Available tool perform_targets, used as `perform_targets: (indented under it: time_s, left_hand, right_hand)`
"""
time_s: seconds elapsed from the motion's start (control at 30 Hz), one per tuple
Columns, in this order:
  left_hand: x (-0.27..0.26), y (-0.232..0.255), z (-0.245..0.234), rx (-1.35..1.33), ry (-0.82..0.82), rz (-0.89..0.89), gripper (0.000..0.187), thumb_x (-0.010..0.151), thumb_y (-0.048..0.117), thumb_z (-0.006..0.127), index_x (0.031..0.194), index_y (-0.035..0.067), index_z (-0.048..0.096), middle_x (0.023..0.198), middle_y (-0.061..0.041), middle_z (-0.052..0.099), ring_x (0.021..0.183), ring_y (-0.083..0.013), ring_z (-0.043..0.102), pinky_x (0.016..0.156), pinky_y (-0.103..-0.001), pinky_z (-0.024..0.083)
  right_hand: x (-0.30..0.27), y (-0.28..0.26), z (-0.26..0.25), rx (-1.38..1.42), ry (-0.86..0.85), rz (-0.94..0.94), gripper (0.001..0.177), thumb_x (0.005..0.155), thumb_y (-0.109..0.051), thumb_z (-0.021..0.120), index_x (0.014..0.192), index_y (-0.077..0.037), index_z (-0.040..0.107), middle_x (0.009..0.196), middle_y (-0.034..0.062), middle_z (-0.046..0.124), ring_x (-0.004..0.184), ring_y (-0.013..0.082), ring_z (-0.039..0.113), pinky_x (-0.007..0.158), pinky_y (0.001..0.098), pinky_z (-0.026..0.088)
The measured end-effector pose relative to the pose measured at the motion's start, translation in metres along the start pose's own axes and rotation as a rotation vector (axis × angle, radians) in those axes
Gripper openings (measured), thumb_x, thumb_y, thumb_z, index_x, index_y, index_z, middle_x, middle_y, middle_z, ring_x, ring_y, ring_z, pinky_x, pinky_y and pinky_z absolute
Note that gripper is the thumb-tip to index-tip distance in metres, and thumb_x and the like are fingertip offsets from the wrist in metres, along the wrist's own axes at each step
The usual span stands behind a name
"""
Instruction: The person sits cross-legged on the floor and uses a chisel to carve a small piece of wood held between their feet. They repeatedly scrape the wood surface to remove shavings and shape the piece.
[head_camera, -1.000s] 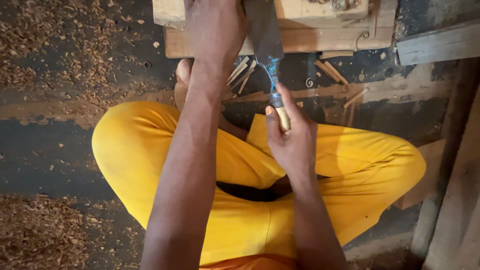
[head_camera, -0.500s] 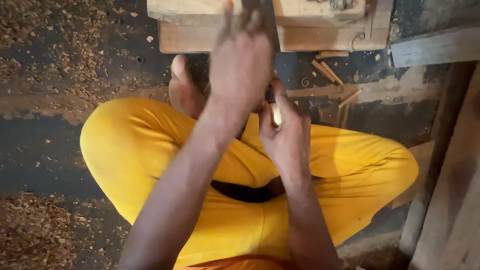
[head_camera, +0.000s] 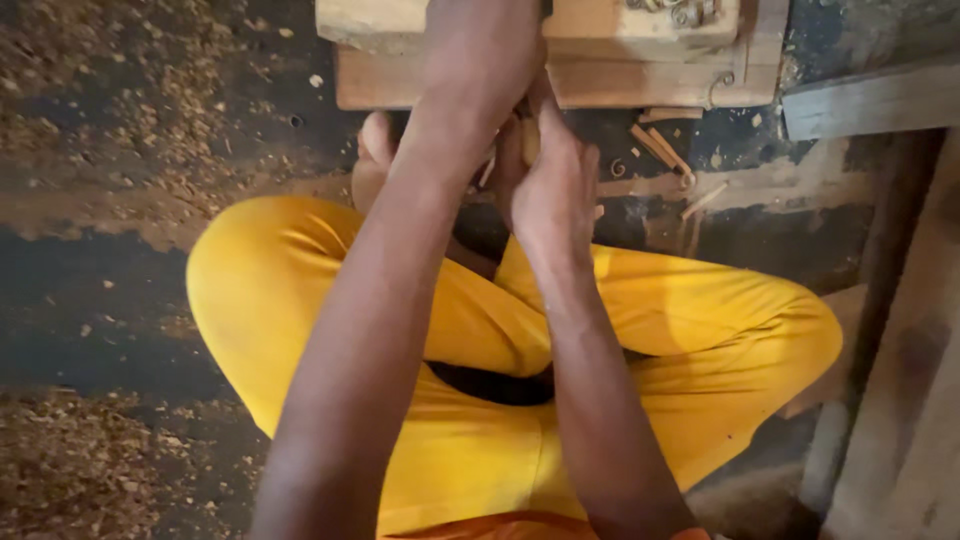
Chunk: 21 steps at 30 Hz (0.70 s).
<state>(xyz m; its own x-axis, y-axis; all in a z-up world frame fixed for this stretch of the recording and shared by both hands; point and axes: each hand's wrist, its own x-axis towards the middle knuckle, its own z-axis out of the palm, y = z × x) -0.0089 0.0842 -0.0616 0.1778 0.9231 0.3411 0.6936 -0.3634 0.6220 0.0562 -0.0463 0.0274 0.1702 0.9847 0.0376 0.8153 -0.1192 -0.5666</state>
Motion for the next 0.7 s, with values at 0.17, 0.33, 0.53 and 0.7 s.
perform_targets:
  time_s: [0.17, 0.33, 0.53, 0.7]
  left_hand:
    - [-0.016, -0.003, -0.018, -0.036, -0.025, -0.07, 0.016, 0.074, 0.022, 0.075, 0.08, 0.007, 0.074, 0.071, -0.018, 0.071, 0.065, -0.0371, 0.071, 0.059, -0.048, 0.056]
    - [-0.012, -0.008, -0.015, 0.13, 0.085, 0.066, 0.008, 0.084, 0.01, 0.067, 0.086, 0.007, 0.074, 0.073, -0.016, 0.072, 0.066, -0.0342, 0.072, 0.059, -0.047, 0.056]
    - [-0.011, -0.016, -0.004, 0.263, -0.054, 0.065, 0.014, 0.086, 0.009, 0.062, 0.095, 0.01, 0.073, 0.081, -0.014, 0.072, 0.075, -0.0327, 0.071, 0.064, -0.048, 0.055]
    - [-0.022, -0.016, -0.019, 0.18, 0.053, 0.035, 0.015, 0.09, 0.008, 0.062, 0.101, 0.008, 0.073, 0.087, -0.018, 0.071, 0.081, -0.0358, 0.07, 0.071, -0.049, 0.054]
  right_hand:
    - [-0.013, 0.021, 0.003, 0.324, 0.114, -0.075, 0.042, 0.112, -0.013, 0.062, 0.151, -0.012, 0.049, 0.106, 0.0103, 0.072, 0.084, 0.0259, 0.072, 0.078, 0.0388, 0.057]
    - [-0.046, 0.02, -0.038, 0.474, -0.022, 0.443, 0.049, 0.104, -0.019, 0.062, 0.153, -0.015, 0.054, 0.075, 0.003, 0.056, 0.053, 0.0091, 0.055, 0.046, 0.0294, 0.044]
    - [-0.076, 0.035, -0.046, 0.224, 0.037, 0.07, 0.042, 0.107, -0.014, 0.066, 0.148, -0.008, 0.06, 0.094, 0.0021, 0.066, 0.084, 0.0069, 0.055, 0.075, 0.0268, 0.051]
    - [-0.073, 0.034, -0.044, 0.178, 0.008, 0.199, 0.041, 0.102, -0.017, 0.066, 0.143, -0.012, 0.06, 0.078, 0.0079, 0.062, 0.069, 0.0081, 0.054, 0.064, 0.0279, 0.05]
